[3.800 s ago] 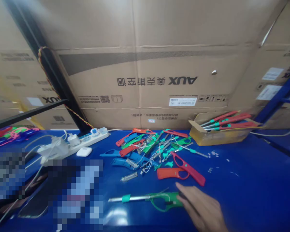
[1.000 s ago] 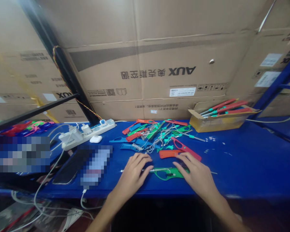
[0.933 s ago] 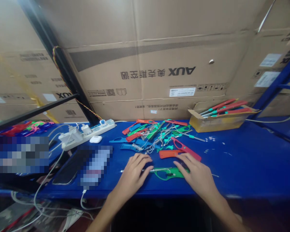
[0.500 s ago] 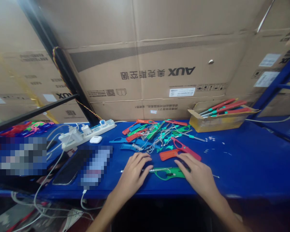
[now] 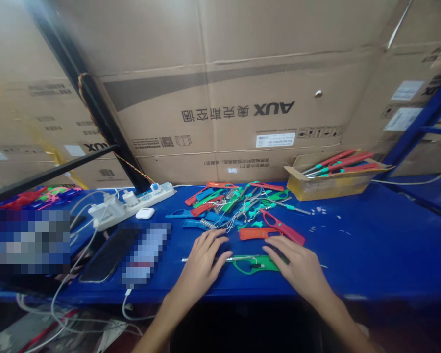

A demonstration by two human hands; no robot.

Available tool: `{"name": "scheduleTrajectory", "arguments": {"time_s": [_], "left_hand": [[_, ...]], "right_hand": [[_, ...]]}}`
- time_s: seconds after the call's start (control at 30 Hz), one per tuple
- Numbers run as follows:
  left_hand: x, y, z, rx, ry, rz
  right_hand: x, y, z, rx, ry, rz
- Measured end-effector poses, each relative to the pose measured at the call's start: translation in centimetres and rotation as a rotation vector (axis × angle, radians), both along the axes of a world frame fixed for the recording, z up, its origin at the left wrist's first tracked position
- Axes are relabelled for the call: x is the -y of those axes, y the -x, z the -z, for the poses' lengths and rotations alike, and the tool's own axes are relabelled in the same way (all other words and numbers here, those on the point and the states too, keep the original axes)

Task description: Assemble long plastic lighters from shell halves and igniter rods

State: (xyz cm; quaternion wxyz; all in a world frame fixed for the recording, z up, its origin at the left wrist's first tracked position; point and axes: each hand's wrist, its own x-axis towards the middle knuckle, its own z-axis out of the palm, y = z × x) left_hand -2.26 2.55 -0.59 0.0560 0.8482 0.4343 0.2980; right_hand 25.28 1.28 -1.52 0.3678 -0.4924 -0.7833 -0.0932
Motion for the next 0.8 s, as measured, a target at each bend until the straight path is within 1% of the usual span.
{"name": "scheduleTrajectory", "arguments": {"time_s": [0.23, 0.33, 0.4, 0.47, 0.57, 0.63, 0.7, 0.8], "left_hand": [[0.2, 0.0, 0.1, 0.006, 0.000, 0.023], [0.2, 0.0, 0.1, 0.017, 0.012, 0.011], [-0.2, 0.1, -0.2, 0.029, 0.014, -0.005], [-1.2, 0.2, -0.9, 0.026, -0.011, -0.024], [-3.5, -0.1, -2.7, -0.065, -0.079, -0.020], [-5.1, -0.8, -4.1, -0.171, -0.100, 0.049], [-6.3, -2.1, -5.2, -0.274, -0.113, 0.137], [-7.3, -4.8, -5.8, -0.401, -0.119, 0.238]], "right_hand": [[0.2, 0.1, -0.3, -0.068, -0.004, -0.063], [0.2, 0.1, -0.4, -0.081, 0.012, -0.088], [0.2, 0.1, -0.4, -0.078, 0.017, -0.097], [0.2, 0.0, -0.3, -0.077, 0.014, -0.104], [0.2, 0.0, -0.3, -0.078, 0.020, -0.111], [0.2, 0.0, -0.4, -0.077, 0.027, -0.112], [0.2, 0.0, -0.4, -0.073, 0.034, -0.114], [0.2, 0.1, -0.5, -0.063, 0.041, -0.116]]}}
